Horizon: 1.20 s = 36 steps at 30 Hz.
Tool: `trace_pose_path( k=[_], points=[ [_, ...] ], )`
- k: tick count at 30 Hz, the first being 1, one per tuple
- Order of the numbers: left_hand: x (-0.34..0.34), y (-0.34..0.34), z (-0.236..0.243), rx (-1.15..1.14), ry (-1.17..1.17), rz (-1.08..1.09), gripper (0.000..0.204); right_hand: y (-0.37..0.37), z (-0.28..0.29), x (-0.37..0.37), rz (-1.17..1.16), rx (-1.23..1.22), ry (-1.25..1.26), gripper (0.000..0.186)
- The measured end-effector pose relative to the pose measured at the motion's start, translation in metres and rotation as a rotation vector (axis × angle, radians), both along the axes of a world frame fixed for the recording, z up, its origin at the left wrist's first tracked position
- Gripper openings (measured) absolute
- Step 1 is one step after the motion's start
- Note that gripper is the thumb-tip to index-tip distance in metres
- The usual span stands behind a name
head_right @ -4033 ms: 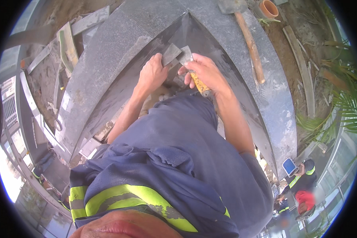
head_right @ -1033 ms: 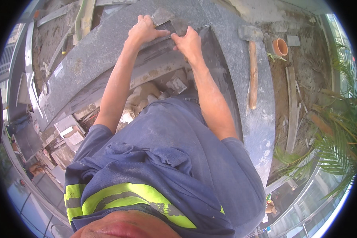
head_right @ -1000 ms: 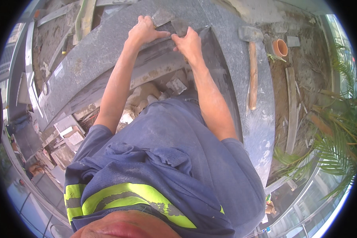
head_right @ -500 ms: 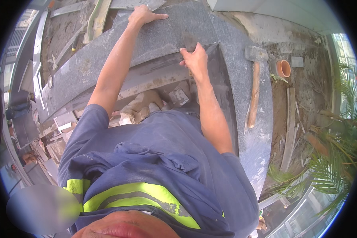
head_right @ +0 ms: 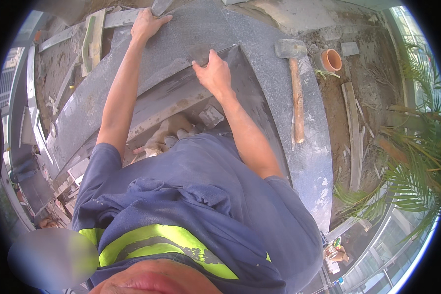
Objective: The person uses an angle grinder to cut and shape a large stone tile, then positions it on a curved stone structure. They tap the tile with a rubber mallet to seat it and use a chisel to adjust the fit. The person repeats cutting and fitting steps to align the tile with adjacent pieces.
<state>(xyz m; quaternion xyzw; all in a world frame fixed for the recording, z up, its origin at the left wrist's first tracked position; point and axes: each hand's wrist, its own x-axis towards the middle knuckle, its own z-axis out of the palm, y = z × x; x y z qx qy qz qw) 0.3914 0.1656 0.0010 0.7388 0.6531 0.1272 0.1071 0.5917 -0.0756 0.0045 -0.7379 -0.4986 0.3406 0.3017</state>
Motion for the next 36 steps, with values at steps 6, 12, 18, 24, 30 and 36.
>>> trace_pose_path(
  k=[6,12,18,24,30,36],
  points=[
    [0.022,-0.019,0.011,-0.166,-0.02,-0.186,0.076,-0.012,0.026,0.034,0.013,0.285,-0.513,0.066],
    [0.01,-0.017,-0.002,-0.019,-0.037,-0.283,0.084,-0.014,0.0,0.056,0.202,0.246,-0.734,0.071],
    [0.012,-0.024,0.0,-0.02,0.004,-0.323,0.087,-0.023,-0.019,0.054,0.239,0.221,-0.789,0.072],
    [0.016,-0.086,0.021,-0.153,0.005,-0.208,0.094,-0.021,-0.01,0.057,0.276,0.178,-0.764,0.08],
    [0.022,-0.139,0.02,-0.21,0.023,-0.113,0.089,-0.018,0.001,0.056,0.329,0.117,-0.764,0.078],
    [0.026,-0.149,0.039,-0.336,0.05,-0.057,0.092,-0.018,0.007,0.057,0.353,0.115,-0.712,0.08]
  ],
)
